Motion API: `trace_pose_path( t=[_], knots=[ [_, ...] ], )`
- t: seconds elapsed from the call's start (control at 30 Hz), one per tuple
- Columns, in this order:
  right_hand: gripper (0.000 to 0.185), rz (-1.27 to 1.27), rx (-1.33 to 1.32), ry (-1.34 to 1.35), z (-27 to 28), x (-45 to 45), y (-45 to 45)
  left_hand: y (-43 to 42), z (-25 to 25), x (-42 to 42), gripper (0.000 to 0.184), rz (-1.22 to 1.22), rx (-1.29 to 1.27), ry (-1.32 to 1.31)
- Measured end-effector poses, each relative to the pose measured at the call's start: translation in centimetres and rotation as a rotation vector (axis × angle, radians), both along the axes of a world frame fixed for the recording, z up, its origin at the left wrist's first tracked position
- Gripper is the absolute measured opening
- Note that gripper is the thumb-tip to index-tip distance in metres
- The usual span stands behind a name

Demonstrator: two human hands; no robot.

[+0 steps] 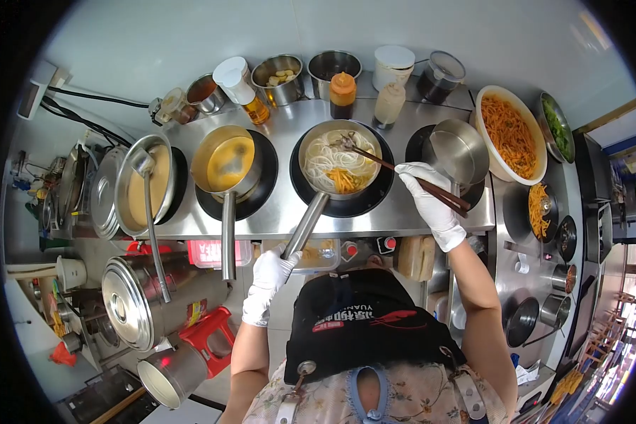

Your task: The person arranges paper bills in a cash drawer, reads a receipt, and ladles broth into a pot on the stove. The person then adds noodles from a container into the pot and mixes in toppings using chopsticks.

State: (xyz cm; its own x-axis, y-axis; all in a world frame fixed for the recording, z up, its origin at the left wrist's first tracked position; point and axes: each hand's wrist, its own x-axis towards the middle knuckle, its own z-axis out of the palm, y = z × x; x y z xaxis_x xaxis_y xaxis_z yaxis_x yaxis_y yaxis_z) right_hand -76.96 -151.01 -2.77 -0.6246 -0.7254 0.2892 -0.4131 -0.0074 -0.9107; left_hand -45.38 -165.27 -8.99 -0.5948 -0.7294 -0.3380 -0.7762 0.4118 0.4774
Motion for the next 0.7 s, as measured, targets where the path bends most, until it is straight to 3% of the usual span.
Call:
trace_pose_path(
  t=[0.1,0.27,0.3,0.47,0.63,0.7],
  knots=[
    [0.011,-0.04,-0.052,0.17,1.2,-0.3,1.0,-0.1,-0.6,0.2,0.049,0.026,0.022,-0.008],
    [0.014,0.019,0.018,0.174,1.9,0.1,0.3,-0.2,-0.4,0.1,0.051,0.018,0.043,-0.048],
    [0.015,0.081,0.025,0.057,1.1,0.0,0.0,-0.2,-0.2,0.0,0.051,0.012,0.041,-0.047],
    [0.009,0.006,0.038,0.172,3.7,-0.3,2.4,-0.1,-0.9,0.3,0.051,0.04,0.043,-0.032],
    [0.01,0.269,0.081,-0.061,2.5,1.8,1.4,-0.2,-0.6,0.1,0.05,0.03,0.053,-0.038],
    [0.011,0.304,0.037,-0.011,0.8,1.6,-0.1,-0.1,-0.4,0.0,0.05,0.024,0.067,-0.045]
  ],
)
